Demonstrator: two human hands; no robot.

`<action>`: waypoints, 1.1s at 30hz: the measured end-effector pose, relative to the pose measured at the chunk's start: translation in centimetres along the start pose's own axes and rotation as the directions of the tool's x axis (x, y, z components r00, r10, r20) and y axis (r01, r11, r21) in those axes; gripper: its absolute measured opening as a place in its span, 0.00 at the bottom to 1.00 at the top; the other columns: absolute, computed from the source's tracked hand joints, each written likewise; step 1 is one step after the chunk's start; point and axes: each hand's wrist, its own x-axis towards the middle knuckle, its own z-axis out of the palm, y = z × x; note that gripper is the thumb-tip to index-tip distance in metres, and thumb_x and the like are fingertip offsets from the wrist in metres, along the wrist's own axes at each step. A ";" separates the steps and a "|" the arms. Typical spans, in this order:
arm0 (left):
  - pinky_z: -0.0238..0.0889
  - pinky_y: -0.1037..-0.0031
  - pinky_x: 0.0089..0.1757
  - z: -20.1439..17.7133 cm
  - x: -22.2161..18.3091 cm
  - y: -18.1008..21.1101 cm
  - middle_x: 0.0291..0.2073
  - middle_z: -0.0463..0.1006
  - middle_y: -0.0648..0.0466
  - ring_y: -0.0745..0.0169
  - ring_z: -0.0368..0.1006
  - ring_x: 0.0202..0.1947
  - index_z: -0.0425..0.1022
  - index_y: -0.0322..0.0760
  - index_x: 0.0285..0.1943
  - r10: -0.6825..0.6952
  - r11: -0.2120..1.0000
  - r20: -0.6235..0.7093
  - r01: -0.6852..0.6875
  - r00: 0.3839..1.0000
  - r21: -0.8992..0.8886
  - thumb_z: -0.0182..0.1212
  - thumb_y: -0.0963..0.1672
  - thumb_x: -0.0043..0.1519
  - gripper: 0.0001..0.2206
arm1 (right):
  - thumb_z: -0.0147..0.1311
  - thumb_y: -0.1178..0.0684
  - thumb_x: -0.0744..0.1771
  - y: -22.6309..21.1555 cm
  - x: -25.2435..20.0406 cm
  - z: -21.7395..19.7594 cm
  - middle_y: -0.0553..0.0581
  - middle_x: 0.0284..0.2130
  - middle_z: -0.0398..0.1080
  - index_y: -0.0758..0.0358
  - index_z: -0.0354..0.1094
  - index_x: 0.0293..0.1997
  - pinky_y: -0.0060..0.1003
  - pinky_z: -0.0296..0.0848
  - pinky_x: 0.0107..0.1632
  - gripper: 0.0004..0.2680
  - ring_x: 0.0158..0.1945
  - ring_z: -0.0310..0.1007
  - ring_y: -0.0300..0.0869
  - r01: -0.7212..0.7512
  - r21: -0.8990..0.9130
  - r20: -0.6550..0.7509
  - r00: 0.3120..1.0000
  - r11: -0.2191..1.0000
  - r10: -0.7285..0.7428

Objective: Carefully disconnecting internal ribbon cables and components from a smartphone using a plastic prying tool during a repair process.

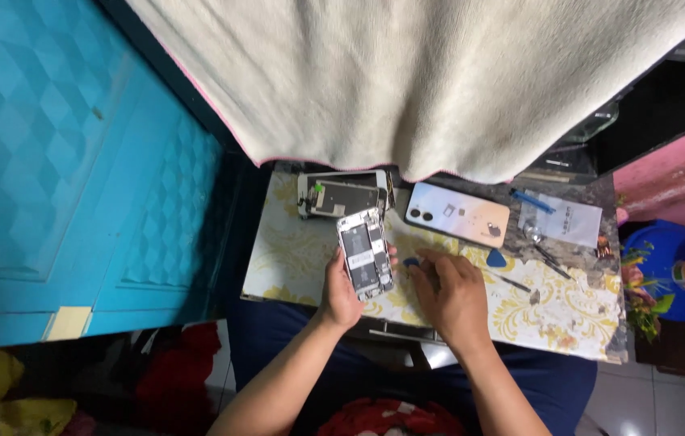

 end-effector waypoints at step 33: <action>0.73 0.50 0.51 1.3 -0.6 0.6 0.50 0.78 0.28 0.39 0.77 0.54 0.65 0.34 0.66 0.117 0.993 0.038 -0.117 0.992 -0.003 0.33 0.58 0.70 0.30 | 0.63 0.55 0.66 -0.2 -0.6 -0.4 0.54 0.27 0.74 0.59 0.72 0.37 0.43 0.72 0.35 0.04 0.31 0.76 0.51 0.002 0.033 -0.020 1.000 0.999 -0.001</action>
